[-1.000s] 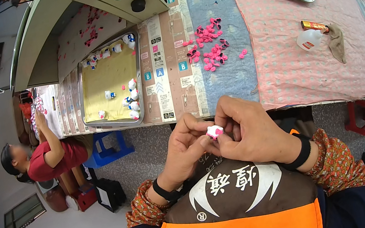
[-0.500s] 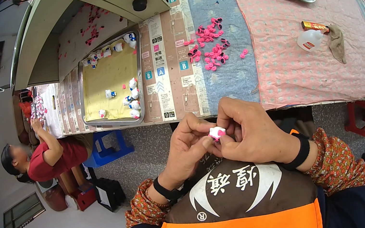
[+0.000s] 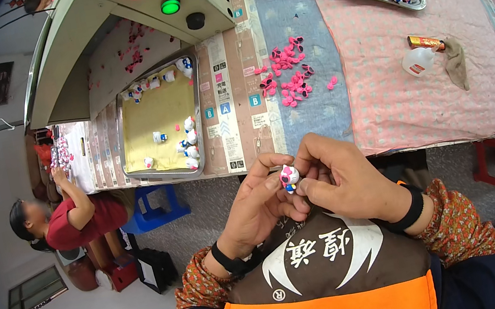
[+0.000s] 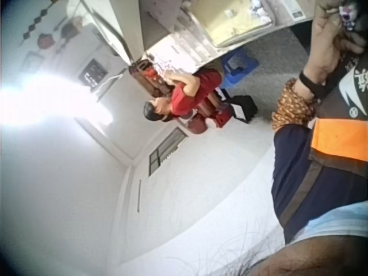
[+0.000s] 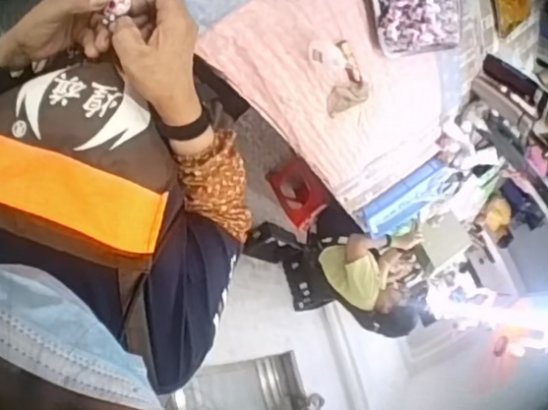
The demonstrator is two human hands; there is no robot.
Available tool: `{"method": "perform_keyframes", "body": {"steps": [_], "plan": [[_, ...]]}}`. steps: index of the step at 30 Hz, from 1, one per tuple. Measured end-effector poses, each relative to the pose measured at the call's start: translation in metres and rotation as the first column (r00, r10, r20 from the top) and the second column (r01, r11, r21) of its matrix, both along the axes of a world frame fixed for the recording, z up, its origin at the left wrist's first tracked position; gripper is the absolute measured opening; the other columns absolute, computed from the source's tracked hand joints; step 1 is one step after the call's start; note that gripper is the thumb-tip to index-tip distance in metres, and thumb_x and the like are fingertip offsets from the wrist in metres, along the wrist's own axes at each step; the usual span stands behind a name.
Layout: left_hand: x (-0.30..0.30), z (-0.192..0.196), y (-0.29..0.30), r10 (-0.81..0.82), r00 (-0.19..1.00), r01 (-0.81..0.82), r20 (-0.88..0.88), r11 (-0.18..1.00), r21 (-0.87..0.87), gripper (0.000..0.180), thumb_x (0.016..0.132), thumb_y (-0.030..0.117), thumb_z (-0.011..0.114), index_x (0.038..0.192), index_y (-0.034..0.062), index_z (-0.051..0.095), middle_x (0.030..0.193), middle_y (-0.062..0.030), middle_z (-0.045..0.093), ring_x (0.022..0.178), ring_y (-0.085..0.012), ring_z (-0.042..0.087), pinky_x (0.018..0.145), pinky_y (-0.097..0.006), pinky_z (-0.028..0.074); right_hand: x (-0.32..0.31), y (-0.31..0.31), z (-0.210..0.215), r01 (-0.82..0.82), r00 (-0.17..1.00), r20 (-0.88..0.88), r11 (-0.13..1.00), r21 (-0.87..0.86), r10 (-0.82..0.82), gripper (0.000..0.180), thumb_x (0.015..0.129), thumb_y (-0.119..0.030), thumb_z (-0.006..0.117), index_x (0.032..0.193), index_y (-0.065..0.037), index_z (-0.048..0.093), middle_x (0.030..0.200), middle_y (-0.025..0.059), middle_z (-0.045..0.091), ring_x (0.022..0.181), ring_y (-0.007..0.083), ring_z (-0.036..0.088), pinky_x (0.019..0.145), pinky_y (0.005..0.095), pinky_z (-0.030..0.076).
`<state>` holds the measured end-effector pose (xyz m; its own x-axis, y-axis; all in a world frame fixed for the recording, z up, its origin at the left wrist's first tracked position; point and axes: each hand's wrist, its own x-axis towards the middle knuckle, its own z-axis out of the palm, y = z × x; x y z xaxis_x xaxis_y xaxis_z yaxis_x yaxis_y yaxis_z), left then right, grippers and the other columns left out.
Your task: Assembling small plastic components using glue and a heat press machine.
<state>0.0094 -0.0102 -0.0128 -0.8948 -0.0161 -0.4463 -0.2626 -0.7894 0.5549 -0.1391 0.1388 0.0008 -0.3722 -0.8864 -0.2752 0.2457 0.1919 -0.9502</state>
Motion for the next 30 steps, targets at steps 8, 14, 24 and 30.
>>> {"method": "perform_keyframes", "body": {"steps": [8,14,24,30], "plan": [[-0.01,0.002,-0.006,-0.041,0.998,0.039,0.053,0.998,0.039,0.033,0.106,0.021,0.047,0.135,0.0067,0.044,0.106,-0.0122,0.065,0.088,-0.0189,0.071,0.073,-0.03,0.063,-0.009,0.004,-0.006,-0.025,0.998,-0.066,0.999,-0.042,0.022,0.01,0.09,-0.006,0.057,0.099,-0.002,0.054,0.082,0.0011,0.062,0.065,0.0018,0.053,0.052,0.018,0.043],[-0.035,0.026,-0.022,-0.136,0.987,0.15,0.087,0.971,-0.184,0.032,0.103,0.018,0.054,0.133,0.0082,0.046,0.11,-0.0121,0.066,0.092,-0.017,0.069,0.076,-0.03,0.062,-0.017,0.014,0.002,0.068,0.991,-0.114,0.997,-0.037,-0.072,0.008,0.087,-0.003,0.063,0.091,0.001,0.058,0.076,0.0025,0.059,0.068,0.0061,0.052,0.06,0.0237,0.043],[-0.213,0.03,-0.085,-0.136,0.99,0.036,-0.021,0.404,-0.914,0.029,0.095,0.011,0.063,0.124,0.0058,0.06,0.099,-0.0016,0.065,0.088,-0.0087,0.063,0.069,-0.026,0.056,-0.045,0.072,0.011,0.272,0.958,-0.113,0.961,0.056,-0.265,0.004,0.091,-0.004,0.06,0.091,0.0,0.059,0.076,-0.0003,0.058,0.063,0.003,0.051,0.056,0.0219,0.042],[-0.325,-0.009,-0.088,-0.068,0.987,-0.128,-0.144,0.205,-0.97,0.035,0.091,0.018,0.068,0.123,0.007,0.06,0.087,-0.0045,0.067,0.068,-0.0109,0.063,0.055,-0.026,0.052,-0.055,0.084,0.009,0.34,0.935,-0.131,0.937,0.082,-0.328,0.006,0.09,-0.004,0.06,0.092,0.001,0.06,0.077,0.0014,0.06,0.056,0.002,0.05,0.048,0.02,0.041]]}}
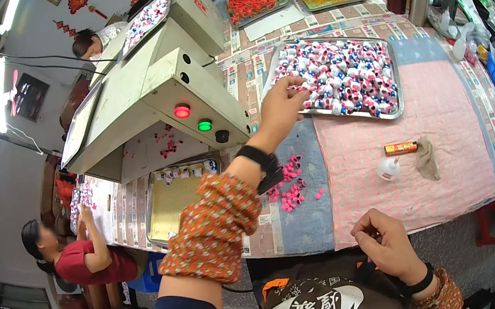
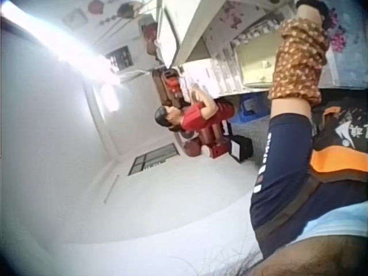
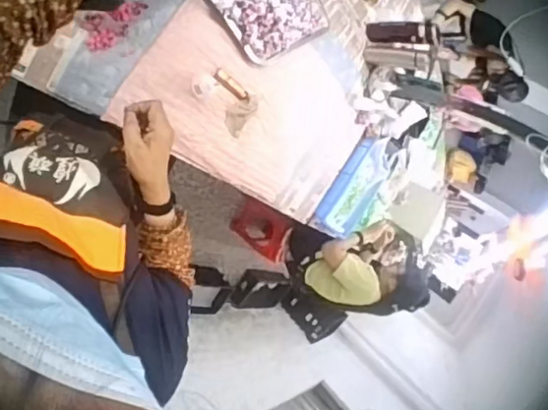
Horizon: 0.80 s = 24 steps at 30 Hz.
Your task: Assembling small plastic components using glue and a heat press machine.
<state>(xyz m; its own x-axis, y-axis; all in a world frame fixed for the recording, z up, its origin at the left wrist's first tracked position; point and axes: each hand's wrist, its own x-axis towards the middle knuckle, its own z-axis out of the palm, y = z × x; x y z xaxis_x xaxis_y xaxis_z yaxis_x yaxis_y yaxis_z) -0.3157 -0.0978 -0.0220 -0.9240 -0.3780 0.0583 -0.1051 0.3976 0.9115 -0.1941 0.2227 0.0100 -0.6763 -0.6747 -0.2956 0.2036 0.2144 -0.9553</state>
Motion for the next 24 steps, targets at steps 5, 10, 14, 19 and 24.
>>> {"method": "perform_keyframes", "body": {"steps": [5,10,14,19,24], "plan": [[0.001,-0.001,0.021,0.081,0.992,-0.083,-0.092,0.996,-0.02,0.031,0.089,0.019,0.066,0.118,0.0087,0.061,0.092,-0.0131,0.073,0.088,-0.0319,0.07,0.075,-0.043,0.051,-0.008,0.005,-0.004,0.104,0.995,0.005,0.995,0.01,-0.104,0.003,0.091,-0.003,0.058,0.093,-0.001,0.06,0.075,0.0002,0.058,0.054,0.0026,0.05,0.047,0.0189,0.041],[0.082,0.019,0.026,-0.146,0.984,0.133,0.106,0.984,0.118,0.023,0.096,0.019,0.061,0.116,0.0082,0.063,0.083,-0.0038,0.067,0.059,-0.0086,0.058,0.051,-0.027,0.048,-0.033,0.028,-0.026,0.358,0.911,-0.19,0.93,-0.081,-0.366,0.006,0.095,-0.001,0.054,0.097,-0.006,0.055,0.075,-0.0037,0.049,0.055,0.0019,0.043,0.046,0.019,0.039],[0.167,0.049,0.001,-0.16,0.93,0.093,0.33,0.973,0.21,0.025,0.098,0.028,0.061,0.092,0.0052,0.069,0.076,-0.0015,0.067,0.059,-0.0065,0.056,0.051,-0.023,0.046,-0.061,0.046,-0.048,0.424,0.86,-0.285,0.903,-0.064,-0.424,0.023,0.092,0.0,0.055,0.114,-0.006,0.054,0.096,0.0,0.049,0.076,0.0045,0.045,0.057,0.0194,0.042],[0.248,0.026,-0.108,0.31,0.914,-0.22,0.261,0.921,-0.323,0.026,0.095,0.03,0.063,0.09,0.006,0.073,0.078,-0.0037,0.071,0.063,-0.0116,0.062,0.058,-0.03,0.049,-0.071,0.019,-0.033,0.356,0.795,-0.544,0.932,0.065,-0.266,0.052,0.087,0.001,0.06,0.136,-0.009,0.05,0.124,0.0036,0.047,0.095,0.012,0.043,0.078,0.0262,0.042],[0.28,0.005,-0.191,0.605,0.776,-0.393,0.176,0.684,-0.615,0.021,0.09,0.031,0.064,0.101,0.0139,0.071,0.093,-0.0131,0.073,0.089,-0.033,0.069,0.075,-0.042,0.053,-0.073,0.005,-0.04,0.268,0.73,-0.674,0.954,0.131,-0.113,0.051,0.087,0.0,0.063,0.136,-0.008,0.052,0.13,0.0047,0.05,0.098,0.0132,0.048,0.081,0.0258,0.043]]}}
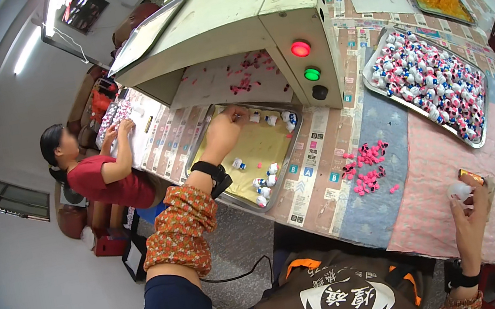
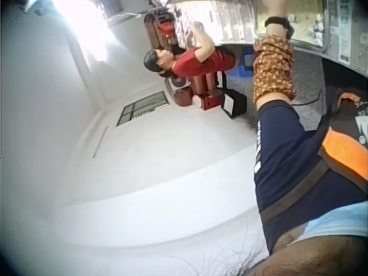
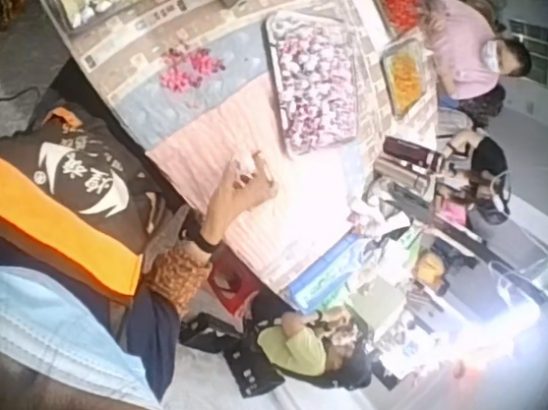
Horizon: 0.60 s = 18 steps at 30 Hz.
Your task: Assembling small plastic components using glue and a heat press machine.
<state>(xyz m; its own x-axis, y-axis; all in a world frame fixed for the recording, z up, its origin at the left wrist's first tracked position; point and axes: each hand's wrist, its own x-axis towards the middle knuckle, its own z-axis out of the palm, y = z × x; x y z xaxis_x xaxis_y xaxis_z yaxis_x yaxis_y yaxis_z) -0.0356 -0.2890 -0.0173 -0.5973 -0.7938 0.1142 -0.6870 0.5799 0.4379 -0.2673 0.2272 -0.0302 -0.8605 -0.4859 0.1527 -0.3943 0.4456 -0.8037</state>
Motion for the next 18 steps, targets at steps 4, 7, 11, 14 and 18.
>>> {"method": "perform_keyframes", "body": {"steps": [4,7,11,14,18], "plan": [[-0.008,-0.011,-0.004,-0.063,0.998,0.061,0.022,0.996,0.067,0.024,0.087,0.027,0.067,0.108,0.0156,0.068,0.101,-0.0122,0.072,0.094,-0.0338,0.068,0.079,-0.044,0.053,-0.009,0.001,-0.021,-0.063,0.997,0.05,0.998,0.003,0.063,0.046,0.089,-0.002,0.063,0.134,-0.006,0.053,0.129,0.0054,0.053,0.106,0.0145,0.052,0.087,0.0271,0.044],[-0.01,-0.024,-0.006,-0.23,0.97,0.237,0.075,0.967,-0.094,0.027,0.087,0.021,0.065,0.113,0.0112,0.064,0.098,-0.0121,0.071,0.091,-0.031,0.068,0.081,-0.04,0.053,-0.019,0.01,-0.027,-0.107,0.977,0.192,0.991,0.081,0.09,0.045,0.09,-0.002,0.062,0.134,-0.004,0.052,0.126,0.0067,0.054,0.111,0.0166,0.053,0.093,0.0292,0.044],[-0.011,-0.029,-0.003,-0.28,0.945,0.318,0.171,0.911,-0.262,0.025,0.088,0.018,0.064,0.111,0.0099,0.059,0.101,-0.0158,0.068,0.094,-0.0354,0.066,0.081,-0.045,0.053,-0.019,0.017,-0.035,-0.086,0.976,0.202,0.996,0.025,0.079,0.042,0.092,-0.003,0.062,0.132,-0.002,0.052,0.122,0.0073,0.056,0.11,0.0167,0.054,0.094,0.0303,0.043],[-0.01,-0.032,-0.003,-0.322,0.931,0.361,0.169,0.877,-0.318,0.023,0.089,0.016,0.064,0.11,0.0093,0.057,0.105,-0.0168,0.066,0.093,-0.0378,0.065,0.08,-0.047,0.053,-0.001,0.006,-0.022,0.108,0.948,-0.304,0.993,0.039,-0.091,0.036,0.094,-0.004,0.061,0.128,-0.001,0.052,0.116,0.0071,0.056,0.103,0.0145,0.055,0.092,0.0295,0.045],[-0.006,-0.004,0.019,-0.289,0.954,0.3,0.083,0.931,-0.206,0.025,0.093,0.015,0.061,0.115,0.0031,0.054,0.103,-0.0185,0.065,0.088,-0.0324,0.068,0.074,-0.045,0.056,0.017,-0.002,0.022,-0.024,0.943,0.317,0.972,-0.234,0.099,0.04,0.095,-0.007,0.063,0.132,0.0,0.05,0.113,0.0064,0.059,0.097,0.0114,0.057,0.086,0.0263,0.046]]}}
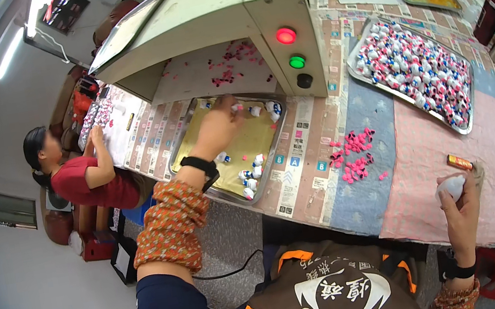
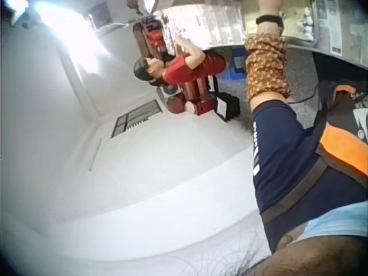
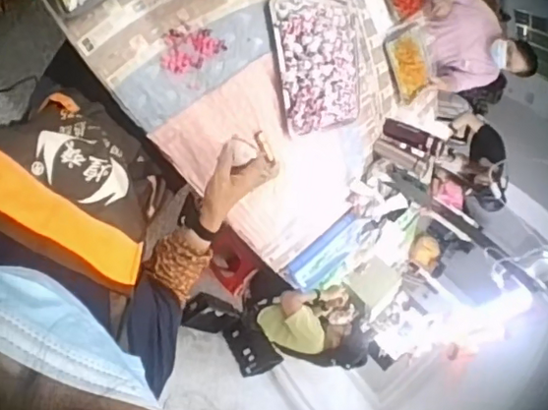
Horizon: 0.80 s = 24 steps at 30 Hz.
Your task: Assembling small plastic components using glue and a heat press machine.
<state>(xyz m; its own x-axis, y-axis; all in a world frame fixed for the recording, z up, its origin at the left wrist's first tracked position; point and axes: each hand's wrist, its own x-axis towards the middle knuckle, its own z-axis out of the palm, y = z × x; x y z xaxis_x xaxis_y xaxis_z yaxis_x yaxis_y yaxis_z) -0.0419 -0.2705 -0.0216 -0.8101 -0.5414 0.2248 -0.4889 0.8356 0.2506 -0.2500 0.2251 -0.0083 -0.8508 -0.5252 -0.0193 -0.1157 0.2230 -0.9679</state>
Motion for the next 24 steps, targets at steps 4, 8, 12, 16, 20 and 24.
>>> {"method": "perform_keyframes", "body": {"steps": [4,8,12,16,20,24], "plan": [[0.008,0.038,0.06,0.154,0.959,0.114,-0.236,0.552,0.826,0.024,0.102,0.014,0.053,0.124,0.005,0.052,0.095,-0.0057,0.06,0.082,-0.0093,0.062,0.06,-0.026,0.058,0.022,-0.012,0.02,-0.113,0.992,0.049,0.993,-0.041,0.115,0.044,0.095,-0.01,0.063,0.136,0.0,0.051,0.107,0.0047,0.063,0.095,0.0094,0.057,0.084,0.0241,0.045],[0.016,0.064,0.142,0.103,0.968,0.21,-0.231,0.18,0.961,0.032,0.102,0.011,0.051,0.133,0.0072,0.05,0.099,-0.0056,0.058,0.083,-0.0096,0.062,0.066,-0.025,0.06,0.042,-0.021,0.035,-0.203,0.979,0.026,0.979,-0.011,0.204,0.04,0.094,-0.014,0.063,0.131,0.001,0.055,0.114,0.007,0.061,0.094,0.0097,0.057,0.08,0.024,0.046],[0.023,0.06,0.2,0.049,0.981,0.188,-0.187,-0.029,0.982,0.039,0.1,0.007,0.055,0.138,0.006,0.048,0.1,-0.0033,0.057,0.082,-0.0076,0.061,0.069,-0.024,0.06,0.063,-0.039,0.045,-0.261,0.965,-0.006,0.955,-0.145,0.262,0.039,0.086,-0.009,0.07,0.121,0.004,0.056,0.116,0.0097,0.058,0.089,0.0105,0.059,0.074,0.0245,0.048],[0.028,0.051,0.232,-0.009,0.992,0.125,-0.125,0.023,0.992,0.041,0.098,0.006,0.06,0.138,0.006,0.049,0.098,-0.0005,0.057,0.082,-0.0048,0.061,0.073,-0.021,0.058,0.074,-0.039,0.048,-0.354,0.934,-0.138,0.909,-0.221,0.33,0.04,0.077,-0.002,0.078,0.111,0.002,0.056,0.1,0.0113,0.062,0.079,0.0135,0.064,0.067,0.0268,0.049],[0.032,0.037,0.254,0.009,0.994,0.104,-0.107,0.159,0.982,0.036,0.094,0.007,0.066,0.128,0.0047,0.055,0.081,-0.0005,0.056,0.07,-0.0062,0.063,0.064,-0.022,0.052,0.077,-0.046,0.049,-0.489,0.837,-0.345,0.864,-0.121,0.425,0.034,0.073,-0.005,0.081,0.102,0.0,0.064,0.077,0.0104,0.065,0.061,0.0195,0.062,0.056,0.03,0.047],[0.034,0.026,0.263,0.001,0.995,0.094,-0.097,0.237,0.967,0.037,0.091,0.008,0.071,0.125,0.004,0.057,0.076,-0.0009,0.058,0.067,-0.0059,0.06,0.061,-0.022,0.048,0.082,-0.052,0.045,-0.526,0.743,-0.493,0.851,-0.01,0.453,0.032,0.07,-0.006,0.083,0.097,-0.002,0.068,0.069,0.0081,0.062,0.053,0.0235,0.056,0.049,0.0333,0.041]]}}
